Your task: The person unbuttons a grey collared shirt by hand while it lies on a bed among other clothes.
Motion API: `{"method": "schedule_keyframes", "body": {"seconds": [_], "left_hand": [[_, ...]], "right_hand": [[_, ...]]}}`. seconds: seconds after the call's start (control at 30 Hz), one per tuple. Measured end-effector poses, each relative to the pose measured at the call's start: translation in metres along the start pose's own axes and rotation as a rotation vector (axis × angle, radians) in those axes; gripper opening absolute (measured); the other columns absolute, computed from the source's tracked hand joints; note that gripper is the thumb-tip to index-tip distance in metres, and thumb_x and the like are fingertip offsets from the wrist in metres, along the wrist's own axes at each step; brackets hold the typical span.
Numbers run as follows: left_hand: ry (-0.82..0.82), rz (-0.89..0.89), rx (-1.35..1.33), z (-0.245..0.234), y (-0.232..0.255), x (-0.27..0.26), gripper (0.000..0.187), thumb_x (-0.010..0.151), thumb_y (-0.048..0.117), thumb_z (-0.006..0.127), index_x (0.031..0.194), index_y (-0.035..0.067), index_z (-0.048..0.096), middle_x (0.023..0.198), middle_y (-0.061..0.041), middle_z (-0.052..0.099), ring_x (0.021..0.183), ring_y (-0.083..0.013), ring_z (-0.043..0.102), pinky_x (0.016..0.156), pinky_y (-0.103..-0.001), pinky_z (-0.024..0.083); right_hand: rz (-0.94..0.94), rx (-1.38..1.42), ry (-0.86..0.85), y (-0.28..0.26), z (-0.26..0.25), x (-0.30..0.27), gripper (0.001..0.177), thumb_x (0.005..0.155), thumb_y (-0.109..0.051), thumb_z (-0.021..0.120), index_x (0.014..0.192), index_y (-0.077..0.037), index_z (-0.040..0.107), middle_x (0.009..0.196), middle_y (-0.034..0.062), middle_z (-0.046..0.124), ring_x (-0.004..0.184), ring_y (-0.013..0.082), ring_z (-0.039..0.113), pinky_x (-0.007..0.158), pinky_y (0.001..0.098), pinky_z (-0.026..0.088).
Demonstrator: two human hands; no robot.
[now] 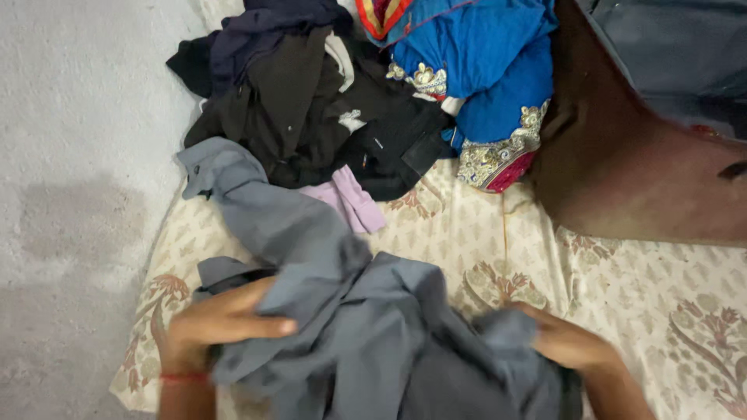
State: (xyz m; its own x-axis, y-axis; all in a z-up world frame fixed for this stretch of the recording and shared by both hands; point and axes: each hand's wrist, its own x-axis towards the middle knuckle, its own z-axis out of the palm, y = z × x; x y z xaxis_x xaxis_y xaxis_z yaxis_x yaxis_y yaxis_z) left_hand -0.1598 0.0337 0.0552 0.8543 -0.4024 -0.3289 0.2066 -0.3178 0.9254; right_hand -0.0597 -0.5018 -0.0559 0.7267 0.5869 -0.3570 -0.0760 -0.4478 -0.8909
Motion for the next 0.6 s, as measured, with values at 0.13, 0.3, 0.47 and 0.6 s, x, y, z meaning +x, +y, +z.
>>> {"method": "schedule_keyframes", "body": {"seconds": [0.13, 0.3, 0.47, 0.6], "left_hand": [[0.762, -0.03, -0.397, 0.023, 0.022, -0.066, 0.088, 0.075, 0.03, 0.076, 0.152, 0.002, 0.046, 0.151, -0.019, 0.059, 0.136, -0.0306, 0.057, 0.11, -0.045, 0.043], [1.255, 0.392, -0.29, 0.015, 0.078, -0.067, 0.06, 0.097, 0.021, 0.065, 0.15, -0.001, 0.046, 0.147, -0.019, 0.057, 0.135, -0.0297, 0.055, 0.114, -0.042, 0.042], [1.083, 0.767, -0.025, -0.018, 0.09, -0.011, 0.056, 0.107, 0.015, 0.059, 0.154, -0.006, 0.039, 0.155, -0.022, 0.049, 0.143, -0.0286, 0.049, 0.122, -0.04, 0.04], [1.325, 0.814, 0.671, -0.081, 0.102, 0.066, 0.076, 0.116, 0.026, 0.067, 0.157, -0.019, 0.022, 0.164, -0.038, 0.027, 0.153, -0.0471, 0.03, 0.126, -0.054, 0.023]], "right_hand": [[-0.472, -0.013, -0.398, -0.004, -0.057, -0.049, 0.037, 0.09, -0.019, 0.077, 0.119, 0.004, 0.073, 0.103, 0.0143, 0.07, 0.089, 0.024, 0.069, 0.074, 0.0358, 0.059], [-0.419, -0.144, 0.611, -0.098, -0.077, -0.111, 0.029, 0.095, -0.012, 0.066, 0.113, 0.01, 0.068, 0.103, 0.0264, 0.071, 0.085, 0.0345, 0.068, 0.069, 0.0451, 0.059], [-0.398, -0.761, 1.275, -0.176, -0.069, -0.067, 0.027, 0.105, -0.013, 0.06, 0.092, 0.009, 0.066, 0.095, 0.0259, 0.06, 0.082, 0.0338, 0.058, 0.07, 0.0427, 0.047], [-0.329, -0.782, 1.482, -0.184, -0.117, -0.017, 0.026, 0.109, -0.015, 0.059, 0.094, 0.007, 0.063, 0.085, 0.0218, 0.062, 0.068, 0.0308, 0.057, 0.068, 0.0439, 0.045]]}}
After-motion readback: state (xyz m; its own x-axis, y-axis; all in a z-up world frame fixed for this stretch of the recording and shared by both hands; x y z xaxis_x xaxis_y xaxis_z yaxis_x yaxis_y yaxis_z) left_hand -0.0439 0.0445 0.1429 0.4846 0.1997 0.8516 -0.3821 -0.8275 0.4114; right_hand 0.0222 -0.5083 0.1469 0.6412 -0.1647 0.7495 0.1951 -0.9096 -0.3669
